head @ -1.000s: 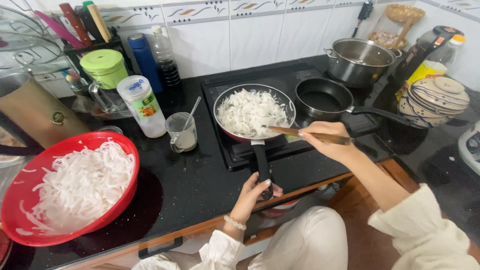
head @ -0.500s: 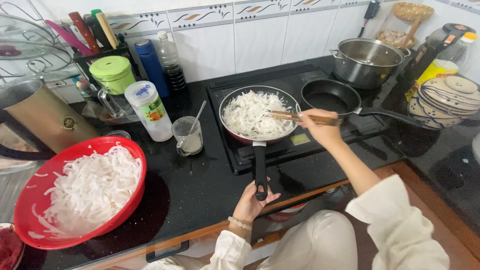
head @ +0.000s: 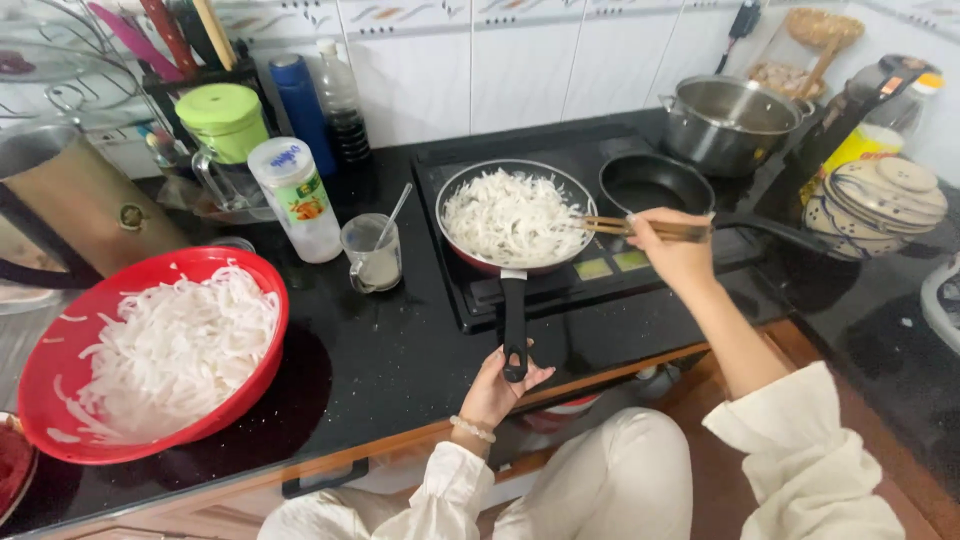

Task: The person is stirring white noodles in a frying pan on a stovetop using chopsticks.

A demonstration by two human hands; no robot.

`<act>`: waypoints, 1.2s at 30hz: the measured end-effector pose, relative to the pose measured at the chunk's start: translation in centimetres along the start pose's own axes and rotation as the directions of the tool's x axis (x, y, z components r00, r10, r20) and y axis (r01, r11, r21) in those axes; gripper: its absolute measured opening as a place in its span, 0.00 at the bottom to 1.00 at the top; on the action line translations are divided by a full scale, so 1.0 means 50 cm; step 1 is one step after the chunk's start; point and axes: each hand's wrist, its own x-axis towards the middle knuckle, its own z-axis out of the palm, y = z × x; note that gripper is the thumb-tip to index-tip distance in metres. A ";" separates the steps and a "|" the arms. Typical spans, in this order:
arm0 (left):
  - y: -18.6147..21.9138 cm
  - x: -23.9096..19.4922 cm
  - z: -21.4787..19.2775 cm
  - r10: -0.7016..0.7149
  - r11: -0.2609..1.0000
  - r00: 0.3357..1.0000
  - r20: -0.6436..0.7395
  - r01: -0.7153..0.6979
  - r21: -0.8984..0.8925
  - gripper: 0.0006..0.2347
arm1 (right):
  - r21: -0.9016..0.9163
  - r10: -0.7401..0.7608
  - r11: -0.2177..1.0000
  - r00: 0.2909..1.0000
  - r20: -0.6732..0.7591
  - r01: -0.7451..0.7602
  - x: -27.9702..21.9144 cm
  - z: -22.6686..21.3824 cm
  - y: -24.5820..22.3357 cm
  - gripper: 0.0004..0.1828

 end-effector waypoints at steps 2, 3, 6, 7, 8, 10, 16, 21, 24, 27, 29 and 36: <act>0.003 0.004 0.006 0.002 1.000 1.000 0.009 -0.002 -0.001 0.20 | 0.033 -0.019 0.999 1.000 -0.001 0.019 0.003 0.017 -0.034 0.03; 0.002 0.002 0.007 -0.001 1.000 1.000 0.008 0.001 -0.005 0.20 | 0.066 -0.028 0.997 1.000 0.002 0.028 0.001 0.026 -0.048 0.03; 0.005 0.004 0.009 -0.010 1.000 1.000 0.008 0.010 0.001 0.20 | 0.152 -0.031 0.988 0.999 0.017 0.028 0.018 0.076 -0.042 0.04; 0.002 0.002 0.007 -0.013 1.000 1.000 0.008 0.013 0.006 0.20 | 0.156 -0.030 0.987 0.999 0.013 0.027 0.018 0.075 -0.033 0.04; 0.002 0.003 0.003 -0.017 1.000 1.000 0.009 0.017 0.003 0.20 | 0.160 0.001 0.987 1.000 0.027 -0.006 0.022 0.078 -0.026 0.03; 0.007 0.003 0.005 -0.015 1.000 1.000 0.013 0.015 0.004 0.21 | 0.165 0.026 0.986 0.999 0.043 -0.033 0.028 0.080 -0.013 0.04; 0.005 0.005 0.006 -0.027 1.000 0.999 0.027 0.027 0.000 0.19 | 0.043 0.032 0.999 0.997 -0.072 -0.029 0.036 0.078 -0.039 0.03; 0.006 0.007 0.011 -0.031 1.000 0.999 0.044 0.030 0.005 0.19 | 0.153 -0.178 0.973 0.984 0.014 0.174 0.035 0.178 -0.045 0.05; 0.006 0.007 0.002 -0.039 0.999 0.998 0.044 0.039 0.007 0.19 | 0.192 -0.243 0.954 0.969 0.050 0.229 0.039 0.233 -0.049 0.04; 0.001 0.006 -0.010 -0.043 0.999 0.998 0.043 0.043 -0.005 0.19 | 0.175 -0.205 0.964 0.979 0.006 0.201 0.070 0.265 -0.001 0.04; 0.001 0.002 -0.004 -0.038 0.999 0.998 0.042 0.038 -0.007 0.19 | 0.125 -0.137 0.982 0.989 -0.062 0.144 0.091 0.277 0.034 0.05; 0.037 -0.008 0.056 -0.100 0.990 0.995 0.008 0.100 -0.095 0.19 | 0.383 0.135 0.917 0.990 -0.044 -0.108 0.131 0.267 0.010 0.09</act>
